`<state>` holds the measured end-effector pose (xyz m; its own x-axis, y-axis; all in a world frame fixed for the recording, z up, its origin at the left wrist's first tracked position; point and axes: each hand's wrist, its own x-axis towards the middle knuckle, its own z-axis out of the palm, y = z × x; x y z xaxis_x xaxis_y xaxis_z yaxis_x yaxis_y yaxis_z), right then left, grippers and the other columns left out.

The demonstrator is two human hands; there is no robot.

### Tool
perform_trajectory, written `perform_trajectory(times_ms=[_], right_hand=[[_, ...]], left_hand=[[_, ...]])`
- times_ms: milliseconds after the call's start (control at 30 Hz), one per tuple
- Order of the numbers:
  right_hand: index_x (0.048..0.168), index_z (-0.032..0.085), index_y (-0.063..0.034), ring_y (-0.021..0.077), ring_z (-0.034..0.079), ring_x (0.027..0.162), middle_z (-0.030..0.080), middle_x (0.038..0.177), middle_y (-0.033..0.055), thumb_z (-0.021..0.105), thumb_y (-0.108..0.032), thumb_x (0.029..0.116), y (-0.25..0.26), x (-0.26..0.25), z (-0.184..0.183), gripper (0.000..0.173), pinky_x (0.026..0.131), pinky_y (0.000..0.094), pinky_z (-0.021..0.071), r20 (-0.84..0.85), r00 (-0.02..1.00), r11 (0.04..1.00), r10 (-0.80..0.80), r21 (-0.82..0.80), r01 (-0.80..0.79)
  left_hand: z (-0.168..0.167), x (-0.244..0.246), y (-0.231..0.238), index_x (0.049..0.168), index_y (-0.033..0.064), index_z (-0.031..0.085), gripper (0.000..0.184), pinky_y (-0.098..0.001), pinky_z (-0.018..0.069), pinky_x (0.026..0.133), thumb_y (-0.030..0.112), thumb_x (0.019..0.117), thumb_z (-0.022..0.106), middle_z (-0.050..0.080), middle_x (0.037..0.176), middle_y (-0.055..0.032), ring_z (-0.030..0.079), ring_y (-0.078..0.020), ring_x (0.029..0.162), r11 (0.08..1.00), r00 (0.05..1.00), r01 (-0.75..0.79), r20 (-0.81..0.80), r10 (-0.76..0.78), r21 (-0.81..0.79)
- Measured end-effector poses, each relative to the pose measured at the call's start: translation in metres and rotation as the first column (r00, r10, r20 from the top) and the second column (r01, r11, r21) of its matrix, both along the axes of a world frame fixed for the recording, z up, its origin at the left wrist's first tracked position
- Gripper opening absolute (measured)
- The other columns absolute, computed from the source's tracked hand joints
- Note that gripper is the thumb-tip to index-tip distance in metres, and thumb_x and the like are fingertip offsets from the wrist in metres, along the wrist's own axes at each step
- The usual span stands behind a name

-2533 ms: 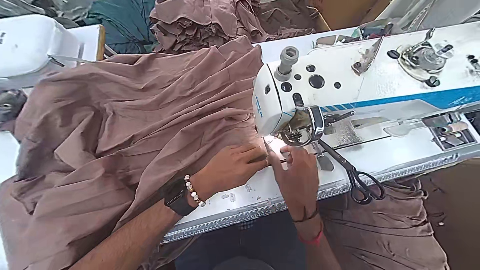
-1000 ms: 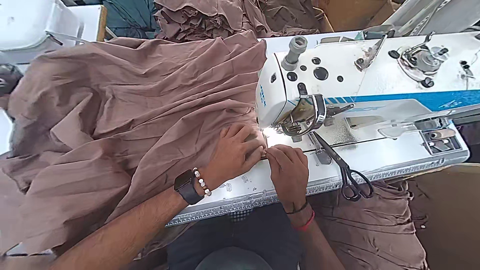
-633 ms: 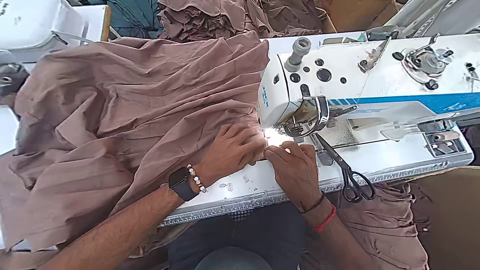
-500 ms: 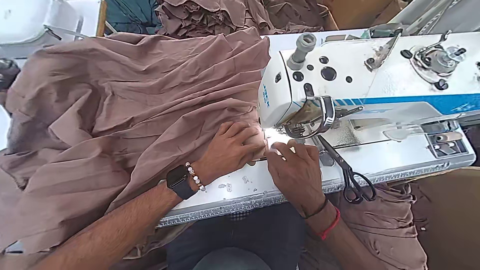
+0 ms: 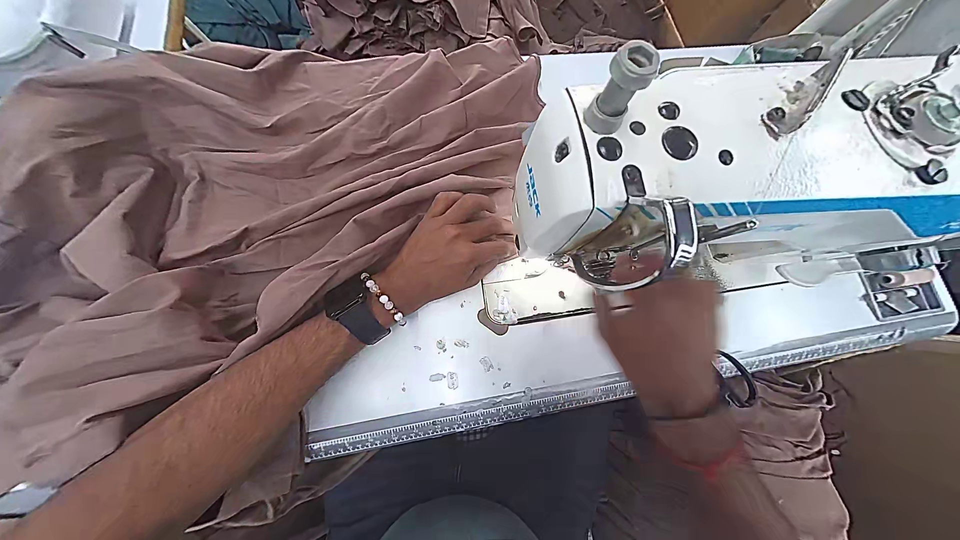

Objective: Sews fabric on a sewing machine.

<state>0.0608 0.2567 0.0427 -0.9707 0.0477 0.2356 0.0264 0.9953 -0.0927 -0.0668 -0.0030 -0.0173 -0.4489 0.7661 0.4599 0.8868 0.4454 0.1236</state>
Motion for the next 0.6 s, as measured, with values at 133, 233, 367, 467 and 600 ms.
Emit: perform_trajectory(times_ms=[133,233,367,467,600], right_hand=[[0.122,0.071,-0.0045,0.0494,0.064,0.113,0.068,0.125,0.0253,0.049,-0.021,0.1021,0.120,0.015,0.013,0.034,0.088,0.0717,0.0470,-0.016,0.931,0.929,-0.365,0.063,0.366],[0.123,0.071,-0.0042,0.0494,0.068,0.106,0.069,0.122,0.0248,0.048,-0.017,0.0992,0.139,0.020,-0.022,0.035,0.078,0.0708,0.0504,-0.023,0.932,0.930,-0.361,0.060,0.362],[0.130,0.067,-0.0016,0.0419,0.057,0.132,0.061,0.139,0.0240,0.053,-0.026,0.1005,0.121,0.039,-0.025,0.041,0.107,0.0587,0.0459,-0.156,0.942,0.954,-0.298,-0.073,0.290],[0.123,0.067,0.0021,0.0463,0.058,0.121,0.063,0.127,0.0294,0.058,-0.030,0.0982,0.109,0.070,-0.037,0.042,0.102,0.0574,0.0463,-0.287,0.946,0.985,-0.151,-0.118,0.122],[0.121,0.069,-0.0028,0.0438,0.062,0.100,0.067,0.110,0.0234,0.051,-0.051,0.0985,0.103,0.077,-0.066,0.056,0.082,0.0609,0.0452,-0.131,0.979,0.982,-0.154,-0.129,0.138]], left_hand=[[0.000,-0.012,-0.002,0.101,0.0241,0.080,0.020,-0.0457,0.0380,0.104,0.028,0.0994,0.060,0.073,0.115,0.0024,0.057,-0.0252,0.121,0.999,0.999,0.040,-0.015,-0.040,0.007],[0.000,-0.014,-0.001,0.100,0.0236,0.080,0.021,-0.0460,0.0383,0.103,0.029,0.0991,0.059,0.073,0.113,0.0022,0.058,-0.0251,0.121,0.999,0.998,0.054,-0.019,-0.054,0.002],[0.001,-0.008,-0.003,0.101,0.0280,0.080,0.023,-0.0455,0.0377,0.105,0.028,0.1005,0.057,0.073,0.115,0.0041,0.057,-0.0229,0.123,0.994,0.994,0.106,-0.001,-0.107,-0.030],[0.001,-0.009,-0.003,0.097,0.0267,0.080,0.023,-0.0459,0.0374,0.106,0.028,0.1001,0.058,0.073,0.112,0.0030,0.057,-0.0237,0.121,0.993,0.993,0.116,-0.001,-0.116,-0.027],[0.000,-0.010,0.000,0.097,0.0209,0.078,0.023,-0.0449,0.0409,0.105,0.028,0.1000,0.057,0.072,0.112,-0.0009,0.059,-0.0245,0.122,0.994,0.994,0.107,-0.010,-0.107,-0.008]])
